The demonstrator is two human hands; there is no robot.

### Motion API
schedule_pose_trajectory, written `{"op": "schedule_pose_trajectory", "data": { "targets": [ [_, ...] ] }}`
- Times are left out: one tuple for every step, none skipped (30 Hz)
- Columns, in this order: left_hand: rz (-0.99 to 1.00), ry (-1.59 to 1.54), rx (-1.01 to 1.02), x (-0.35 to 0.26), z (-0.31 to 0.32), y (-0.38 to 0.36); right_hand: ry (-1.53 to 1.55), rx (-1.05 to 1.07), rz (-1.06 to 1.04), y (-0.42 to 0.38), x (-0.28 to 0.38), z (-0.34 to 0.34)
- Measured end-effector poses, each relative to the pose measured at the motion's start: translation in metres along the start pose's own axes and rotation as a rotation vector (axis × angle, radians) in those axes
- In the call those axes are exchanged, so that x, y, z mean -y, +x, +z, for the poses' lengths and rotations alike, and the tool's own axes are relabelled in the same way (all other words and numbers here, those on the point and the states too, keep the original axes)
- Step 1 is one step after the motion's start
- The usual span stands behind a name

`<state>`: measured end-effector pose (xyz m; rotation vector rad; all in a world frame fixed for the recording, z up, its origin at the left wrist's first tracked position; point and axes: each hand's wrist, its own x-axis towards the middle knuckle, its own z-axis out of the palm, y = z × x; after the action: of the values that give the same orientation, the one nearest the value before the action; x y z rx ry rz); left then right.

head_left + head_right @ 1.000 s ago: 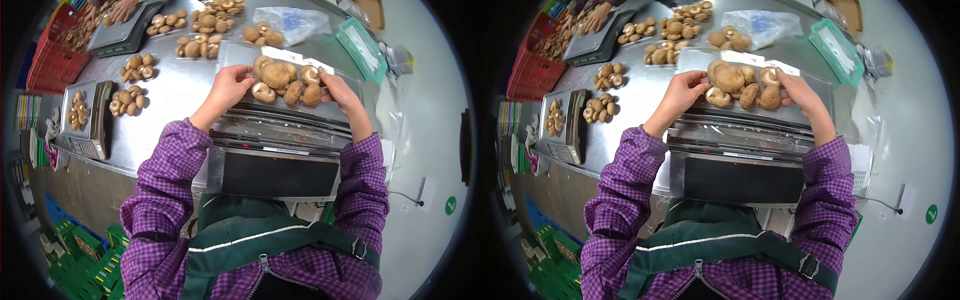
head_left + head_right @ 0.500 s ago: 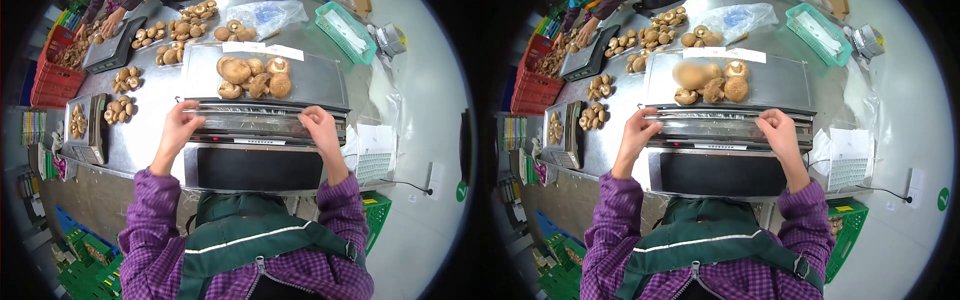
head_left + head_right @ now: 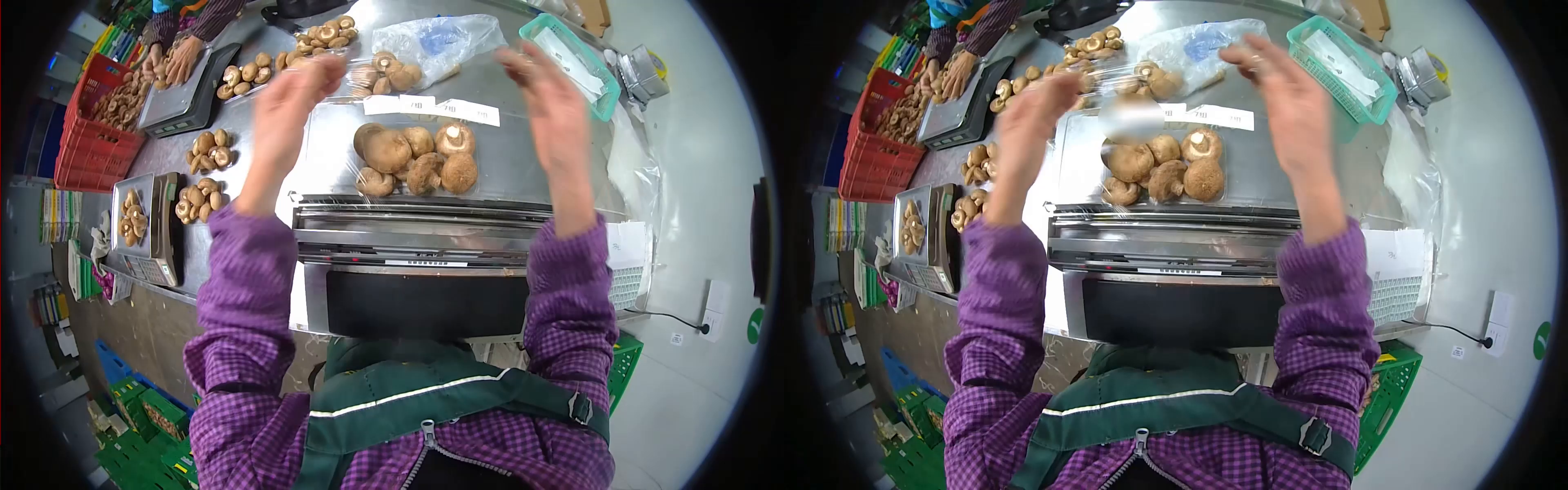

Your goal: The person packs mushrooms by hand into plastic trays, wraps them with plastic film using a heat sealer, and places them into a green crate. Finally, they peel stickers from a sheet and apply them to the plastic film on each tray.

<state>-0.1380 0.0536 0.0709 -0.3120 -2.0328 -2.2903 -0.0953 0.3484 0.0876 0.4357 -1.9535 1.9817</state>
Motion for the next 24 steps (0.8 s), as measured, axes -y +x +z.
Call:
{"op": "schedule_pose_trajectory", "data": {
  "targets": [
    [0.038, 0.379, 0.049, 0.044, -0.005, 0.012, -0.28, 0.056, 0.126, -0.001, -0.039, -0.003],
    [0.03, 0.712, 0.176, 0.072, -0.005, 0.007, -0.559, 0.116, 0.255, -0.004, -0.064, -0.005],
    [0.025, 1.044, 0.303, 0.088, -0.003, 0.006, -0.807, 0.252, 0.493, -0.014, -0.058, 0.008],
    [-0.096, 0.944, 0.352, 0.08, -0.002, 0.005, -0.632, 0.281, 0.443, -0.034, -0.072, 0.005],
    [-0.221, 0.84, 0.404, 0.066, -0.001, -0.009, -0.708, 0.286, 0.506, -0.038, -0.053, 0.011],
    [-0.463, 0.302, 0.362, 0.055, 0.002, -0.027, -0.668, 0.226, 0.491, -0.049, -0.053, 0.012],
    [-0.478, 0.303, 0.362, 0.052, 0.002, -0.039, -0.625, 0.164, 0.478, -0.061, -0.052, 0.013],
    [-0.572, 0.167, 0.381, 0.049, 0.003, -0.048, -0.619, 0.163, 0.489, -0.07, -0.047, 0.014],
    [-0.654, 0.028, 0.404, 0.043, 0.005, -0.056, -0.373, 0.202, 0.651, -0.073, -0.036, 0.014],
    [-0.716, 0.102, 0.439, 0.016, 0.008, -0.065, -0.12, 0.237, 0.802, -0.076, -0.022, 0.015],
    [-0.786, 0.17, 0.47, -0.01, 0.009, -0.08, -0.038, 0.248, 0.914, -0.078, 0.005, 0.017],
    [-0.718, 0.068, 0.542, 0.005, -0.002, -0.102, -0.039, 0.274, 0.903, -0.1, 0.006, 0.013],
    [-0.756, 0.03, 0.516, 0.005, -0.007, -0.127, 0.063, 0.303, 0.9, -0.117, 0.022, 0.02],
    [-0.813, 0.073, 0.566, -0.001, -0.012, -0.148, 0.085, 0.353, 1.03, -0.141, 0.026, 0.017],
    [-0.888, -0.042, 0.586, -0.002, -0.013, -0.17, 0.13, 0.341, 1.096, -0.157, 0.038, 0.02],
    [-0.939, -0.022, 0.584, 0.006, -0.015, -0.189, 0.069, 0.385, 1.131, -0.174, 0.041, 0.021],
    [-0.991, -0.002, 0.582, 0.005, -0.011, -0.198, 0.008, 0.427, 1.167, -0.191, 0.037, 0.022],
    [-1.13, 0.277, 0.621, 0.005, -0.01, -0.194, 0.106, 0.359, 1.115, -0.212, 0.023, 0.022],
    [-1.123, 0.208, 0.521, 0.017, -0.01, -0.199, 0.071, 0.356, 1.045, -0.219, 0.015, 0.022],
    [-1.132, 0.006, 0.502, 0.041, -0.015, -0.205, 0.067, 0.349, 1.033, -0.226, 0.003, 0.02],
    [-1.137, -0.195, 0.478, 0.057, -0.019, -0.215, 0.063, 0.34, 1.023, -0.233, -0.004, 0.02],
    [-1.158, -0.165, 0.458, 0.048, -0.012, -0.22, 0.037, 0.369, 1.149, -0.223, 0.015, 0.023],
    [-1.173, -0.168, 0.465, 0.04, -0.011, -0.227, 0.041, 0.36, 1.163, -0.234, 0.019, 0.022],
    [-1.237, 0.062, 0.557, 0.031, -0.011, -0.239, -0.023, 0.392, 1.218, -0.246, 0.023, 0.02]
  ]
}}
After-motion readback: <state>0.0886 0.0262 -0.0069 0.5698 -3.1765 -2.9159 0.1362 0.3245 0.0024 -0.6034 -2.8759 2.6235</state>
